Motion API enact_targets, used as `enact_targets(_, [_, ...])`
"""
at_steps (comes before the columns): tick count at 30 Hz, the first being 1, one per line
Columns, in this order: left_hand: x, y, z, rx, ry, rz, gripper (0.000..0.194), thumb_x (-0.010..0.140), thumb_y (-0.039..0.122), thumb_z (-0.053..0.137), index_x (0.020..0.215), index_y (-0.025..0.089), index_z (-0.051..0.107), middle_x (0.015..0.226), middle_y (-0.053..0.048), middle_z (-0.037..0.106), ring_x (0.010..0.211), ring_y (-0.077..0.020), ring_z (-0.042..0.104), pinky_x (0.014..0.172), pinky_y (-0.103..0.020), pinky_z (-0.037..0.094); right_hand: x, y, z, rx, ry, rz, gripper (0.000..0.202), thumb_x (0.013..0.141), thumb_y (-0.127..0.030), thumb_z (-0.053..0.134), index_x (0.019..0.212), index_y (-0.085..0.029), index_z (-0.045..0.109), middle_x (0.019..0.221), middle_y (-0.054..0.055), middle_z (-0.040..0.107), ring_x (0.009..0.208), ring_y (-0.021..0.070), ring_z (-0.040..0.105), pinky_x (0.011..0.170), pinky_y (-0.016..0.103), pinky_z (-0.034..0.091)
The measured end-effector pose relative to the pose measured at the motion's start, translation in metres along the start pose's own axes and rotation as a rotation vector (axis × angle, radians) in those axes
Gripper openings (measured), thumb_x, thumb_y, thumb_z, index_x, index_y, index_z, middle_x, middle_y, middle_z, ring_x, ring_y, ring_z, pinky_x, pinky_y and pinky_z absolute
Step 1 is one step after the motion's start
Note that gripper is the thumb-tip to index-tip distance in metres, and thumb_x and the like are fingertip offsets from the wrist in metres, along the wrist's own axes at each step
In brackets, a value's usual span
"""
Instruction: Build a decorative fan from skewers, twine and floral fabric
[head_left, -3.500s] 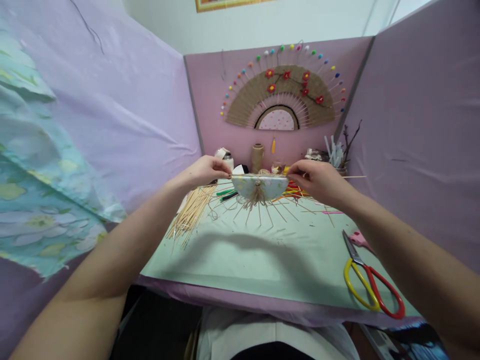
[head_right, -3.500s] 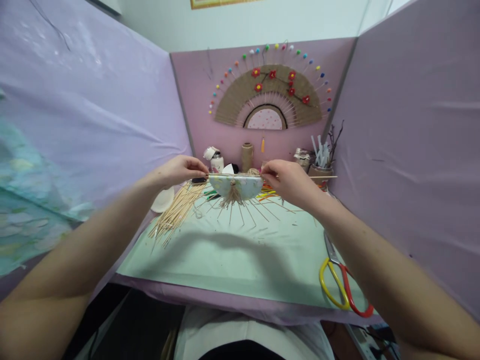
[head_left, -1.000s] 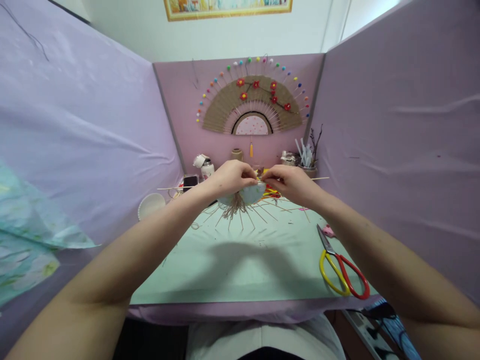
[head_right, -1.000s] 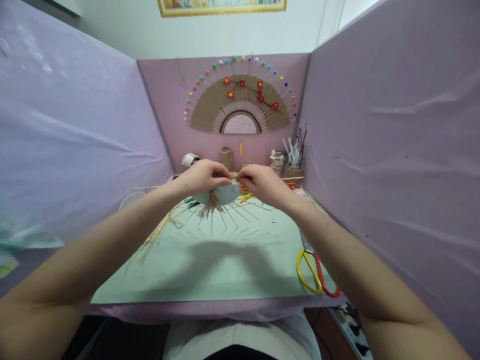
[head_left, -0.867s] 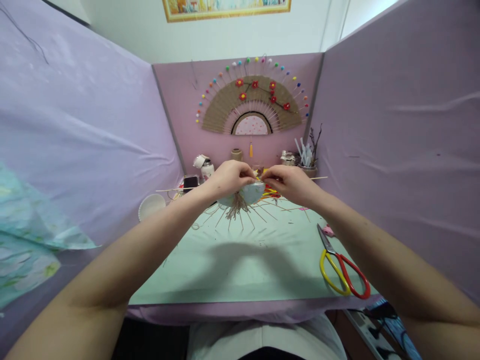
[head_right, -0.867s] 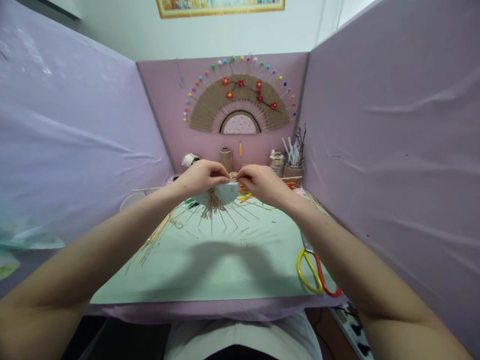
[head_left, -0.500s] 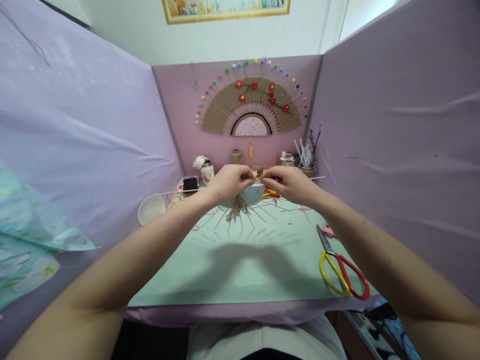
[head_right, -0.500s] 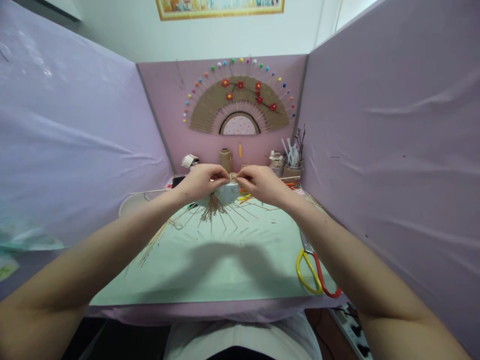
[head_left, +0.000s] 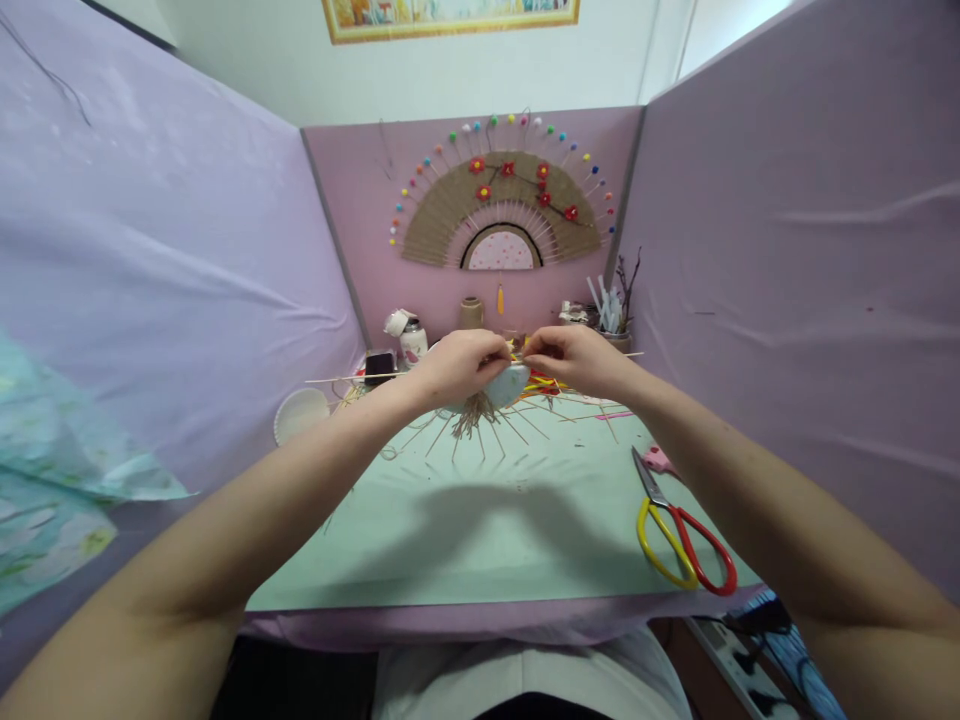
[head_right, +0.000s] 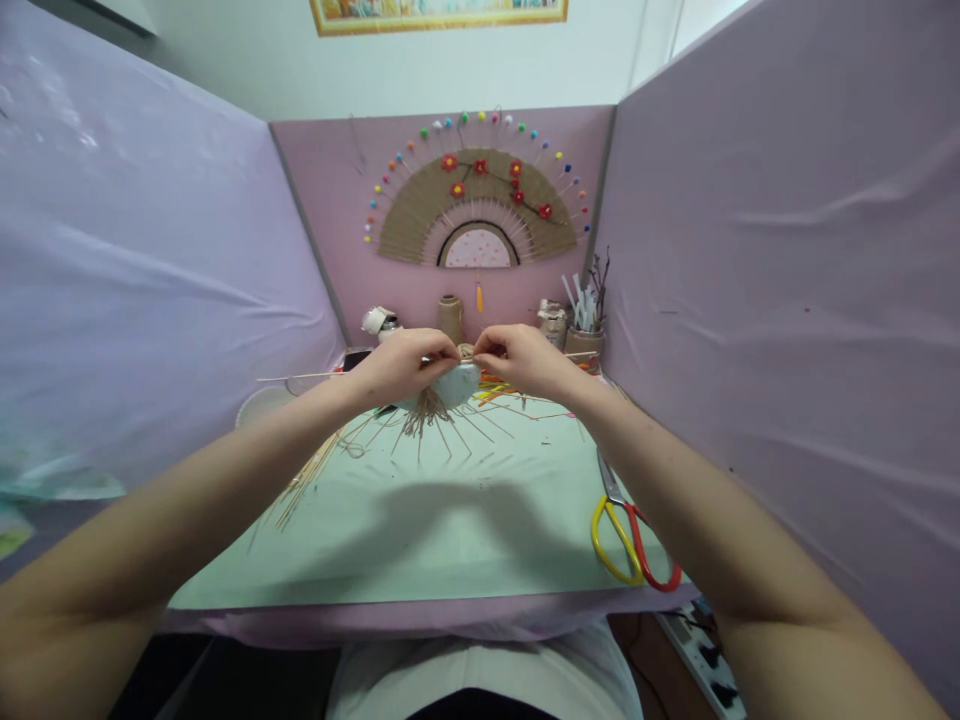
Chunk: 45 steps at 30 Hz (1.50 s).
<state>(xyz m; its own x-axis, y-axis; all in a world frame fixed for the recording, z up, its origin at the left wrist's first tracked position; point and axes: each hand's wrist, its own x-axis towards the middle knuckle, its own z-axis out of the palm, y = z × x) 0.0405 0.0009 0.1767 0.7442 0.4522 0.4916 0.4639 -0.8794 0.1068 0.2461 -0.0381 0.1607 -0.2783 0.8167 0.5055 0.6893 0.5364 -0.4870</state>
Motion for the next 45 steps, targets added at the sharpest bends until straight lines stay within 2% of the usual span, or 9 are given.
enact_targets(8, [0.003, -0.003, 0.003, -0.03, 0.004, -0.005, 0.011, 0.082, 0.016, 0.056, 0.08, 0.016, 0.067, 0.08, -0.004, 0.07, 0.073, -0.0137, 0.061, 0.068, -0.025, 0.045, 0.006, 0.001, -0.001, 0.009, -0.006, 0.03, 0.017, 0.076, -0.03, 0.056, 0.072, -0.017, 0.066, 0.066, 0.001, 0.064, 0.06, 0.0121, 0.052, 0.055, 0.024, 0.037])
enact_targets(15, [0.007, 0.003, -0.001, -0.197, -0.004, -0.194, 0.007, 0.079, 0.016, 0.06, 0.076, 0.015, 0.067, 0.074, -0.002, 0.07, 0.068, -0.0121, 0.06, 0.065, -0.024, 0.044, 0.011, -0.005, -0.005, -0.02, -0.035, 0.072, 0.011, 0.074, -0.025, 0.06, 0.07, -0.018, 0.067, 0.066, 0.001, 0.067, 0.061, 0.0128, 0.056, 0.056, 0.025, 0.041])
enact_targets(18, [0.009, 0.002, -0.001, -0.241, -0.018, -0.212, 0.01, 0.078, 0.013, 0.06, 0.083, 0.014, 0.069, 0.077, -0.003, 0.071, 0.07, -0.0123, 0.062, 0.066, -0.024, 0.046, 0.01, -0.009, -0.007, -0.016, -0.052, 0.069, 0.009, 0.074, -0.022, 0.059, 0.072, -0.018, 0.067, 0.068, 0.001, 0.067, 0.062, 0.0128, 0.056, 0.057, 0.025, 0.041])
enact_targets(20, [0.009, -0.001, 0.0, -0.265, -0.025, -0.182, 0.016, 0.079, 0.012, 0.058, 0.089, 0.014, 0.07, 0.082, -0.004, 0.073, 0.075, -0.0129, 0.064, 0.07, -0.025, 0.048, 0.01, -0.011, -0.008, -0.016, -0.065, 0.057, 0.01, 0.075, -0.021, 0.058, 0.074, -0.017, 0.068, 0.068, 0.001, 0.067, 0.063, 0.0128, 0.057, 0.059, 0.025, 0.042])
enact_targets(23, [0.008, -0.004, 0.003, -0.24, -0.026, -0.121, 0.018, 0.08, 0.011, 0.056, 0.087, 0.015, 0.072, 0.088, -0.004, 0.075, 0.081, -0.0139, 0.066, 0.075, -0.026, 0.049, 0.009, -0.011, -0.008, -0.025, -0.077, 0.051, 0.013, 0.075, -0.02, 0.057, 0.075, -0.017, 0.07, 0.069, 0.001, 0.068, 0.064, 0.0129, 0.058, 0.06, 0.025, 0.042])
enact_targets(30, [0.008, -0.007, 0.005, -0.168, 0.006, -0.102, 0.017, 0.08, 0.009, 0.056, 0.086, 0.016, 0.071, 0.086, -0.003, 0.074, 0.079, -0.0135, 0.066, 0.073, -0.025, 0.049, 0.006, -0.006, -0.006, 0.024, -0.069, -0.013, 0.014, 0.074, -0.026, 0.057, 0.073, -0.017, 0.068, 0.069, 0.001, 0.067, 0.063, 0.0124, 0.056, 0.06, 0.024, 0.041])
enact_targets(36, [0.003, -0.007, 0.007, -0.082, 0.058, 0.081, 0.022, 0.084, 0.01, 0.051, 0.09, 0.017, 0.072, 0.093, -0.005, 0.072, 0.087, -0.015, 0.065, 0.081, -0.029, 0.05, 0.006, -0.007, -0.006, -0.022, -0.059, -0.017, 0.012, 0.072, -0.024, 0.057, 0.072, -0.017, 0.067, 0.065, 0.0, 0.064, 0.061, 0.0119, 0.054, 0.058, 0.024, 0.039])
enact_targets(40, [-0.002, -0.004, 0.005, -0.008, 0.031, 0.156, 0.024, 0.082, 0.009, 0.05, 0.091, 0.016, 0.071, 0.096, -0.007, 0.069, 0.087, -0.0157, 0.065, 0.08, -0.029, 0.051, 0.007, -0.007, -0.007, -0.018, -0.076, 0.051, 0.011, 0.071, -0.023, 0.058, 0.069, -0.016, 0.067, 0.064, 0.0, 0.064, 0.059, 0.0118, 0.054, 0.055, 0.024, 0.038])
enact_targets(45, [-0.006, -0.001, 0.001, 0.018, -0.04, 0.154, 0.016, 0.083, 0.019, 0.059, 0.095, 0.016, 0.069, 0.1, -0.008, 0.068, 0.091, -0.0173, 0.065, 0.081, -0.031, 0.051, 0.008, -0.005, -0.006, 0.0, -0.077, 0.076, 0.007, 0.071, -0.021, 0.06, 0.068, -0.017, 0.065, 0.063, 0.0, 0.064, 0.057, 0.0114, 0.053, 0.054, 0.024, 0.039])
